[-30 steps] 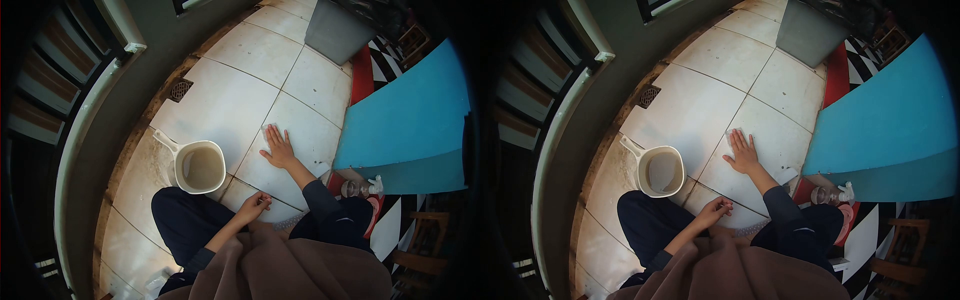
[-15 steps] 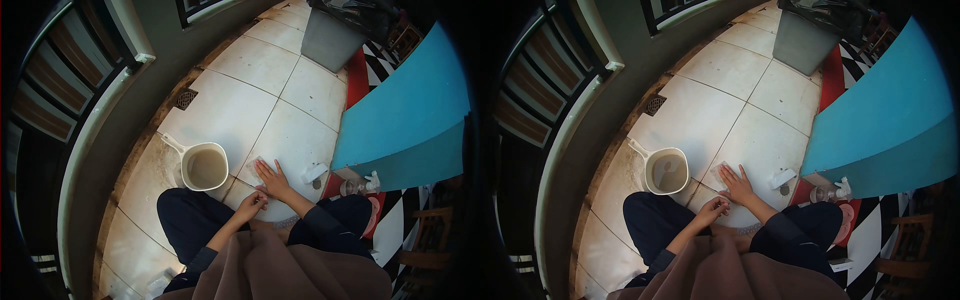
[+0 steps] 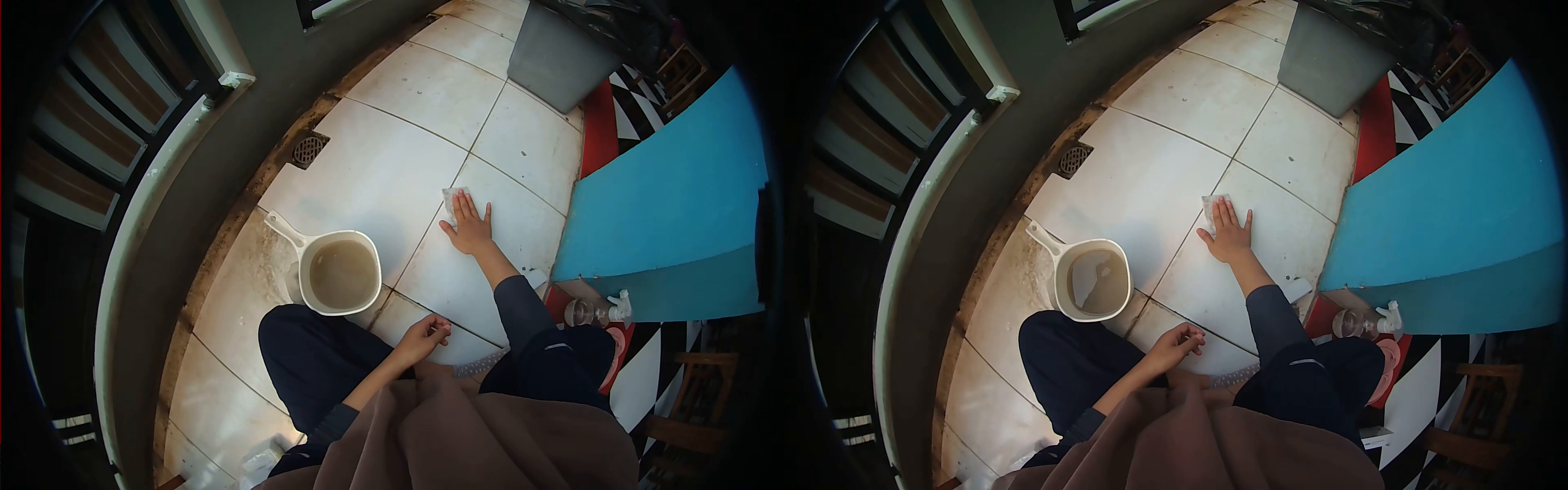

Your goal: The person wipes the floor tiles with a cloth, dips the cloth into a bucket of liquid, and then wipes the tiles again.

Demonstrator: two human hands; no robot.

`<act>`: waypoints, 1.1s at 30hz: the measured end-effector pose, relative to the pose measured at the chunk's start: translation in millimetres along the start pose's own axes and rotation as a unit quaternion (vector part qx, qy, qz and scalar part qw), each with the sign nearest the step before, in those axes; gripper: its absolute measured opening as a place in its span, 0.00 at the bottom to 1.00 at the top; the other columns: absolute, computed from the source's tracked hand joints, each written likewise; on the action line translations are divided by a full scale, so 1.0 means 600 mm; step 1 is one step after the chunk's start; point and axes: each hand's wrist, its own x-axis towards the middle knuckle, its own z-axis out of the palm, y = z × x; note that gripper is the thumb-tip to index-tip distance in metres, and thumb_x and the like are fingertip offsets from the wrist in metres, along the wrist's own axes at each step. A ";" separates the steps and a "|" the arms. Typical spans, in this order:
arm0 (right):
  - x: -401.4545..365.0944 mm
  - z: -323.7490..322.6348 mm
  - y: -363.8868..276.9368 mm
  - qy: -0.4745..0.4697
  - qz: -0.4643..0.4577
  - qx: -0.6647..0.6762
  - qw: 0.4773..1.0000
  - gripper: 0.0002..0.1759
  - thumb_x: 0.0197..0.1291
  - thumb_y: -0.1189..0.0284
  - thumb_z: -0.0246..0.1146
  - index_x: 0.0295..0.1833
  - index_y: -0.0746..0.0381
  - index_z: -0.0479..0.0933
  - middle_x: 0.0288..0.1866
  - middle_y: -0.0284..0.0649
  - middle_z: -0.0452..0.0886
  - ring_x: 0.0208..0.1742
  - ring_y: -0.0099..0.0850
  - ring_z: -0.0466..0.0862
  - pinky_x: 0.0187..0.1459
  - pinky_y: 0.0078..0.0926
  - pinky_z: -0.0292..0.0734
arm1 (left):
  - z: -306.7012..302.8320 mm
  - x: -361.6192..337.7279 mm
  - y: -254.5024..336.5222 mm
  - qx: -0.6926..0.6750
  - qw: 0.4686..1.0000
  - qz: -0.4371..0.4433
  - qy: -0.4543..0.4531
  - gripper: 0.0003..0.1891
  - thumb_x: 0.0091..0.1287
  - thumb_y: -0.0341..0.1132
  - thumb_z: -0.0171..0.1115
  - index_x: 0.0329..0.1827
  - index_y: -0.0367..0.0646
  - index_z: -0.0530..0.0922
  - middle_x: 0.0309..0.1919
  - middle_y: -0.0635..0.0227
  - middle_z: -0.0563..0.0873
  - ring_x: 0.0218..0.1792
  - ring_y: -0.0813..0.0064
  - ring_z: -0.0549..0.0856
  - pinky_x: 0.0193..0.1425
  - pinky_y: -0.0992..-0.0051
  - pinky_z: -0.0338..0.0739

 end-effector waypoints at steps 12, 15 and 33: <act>-0.205 0.083 -0.085 0.075 -0.242 0.005 0.967 0.45 0.61 0.39 0.44 0.75 0.55 0.49 0.79 0.33 0.46 0.78 0.28 0.45 0.71 0.61 0.29 | -0.004 -0.005 -0.007 0.015 1.000 0.024 -0.007 0.11 0.68 0.32 0.55 0.49 0.36 0.73 0.39 0.65 0.80 0.37 0.77 0.82 0.45 0.78 0.75; -0.213 0.075 -0.083 0.084 -0.246 0.000 0.966 0.44 0.61 0.39 0.44 0.75 0.54 0.49 0.78 0.32 0.47 0.78 0.26 0.46 0.71 0.61 0.31 | -0.008 -0.007 -0.020 0.016 1.000 0.007 -0.014 0.11 0.68 0.32 0.55 0.49 0.36 0.73 0.39 0.65 0.80 0.37 0.77 0.82 0.45 0.78 0.75; -0.049 0.025 0.000 0.029 -0.104 0.000 0.994 0.46 0.64 0.40 0.41 0.76 0.58 0.40 0.80 0.35 0.36 0.79 0.29 0.36 0.72 0.56 0.25 | -0.001 0.010 -0.012 0.000 1.000 0.011 -0.008 0.10 0.68 0.36 0.57 0.41 0.37 0.75 0.29 0.71 0.79 0.30 0.82 0.79 0.39 0.80 0.74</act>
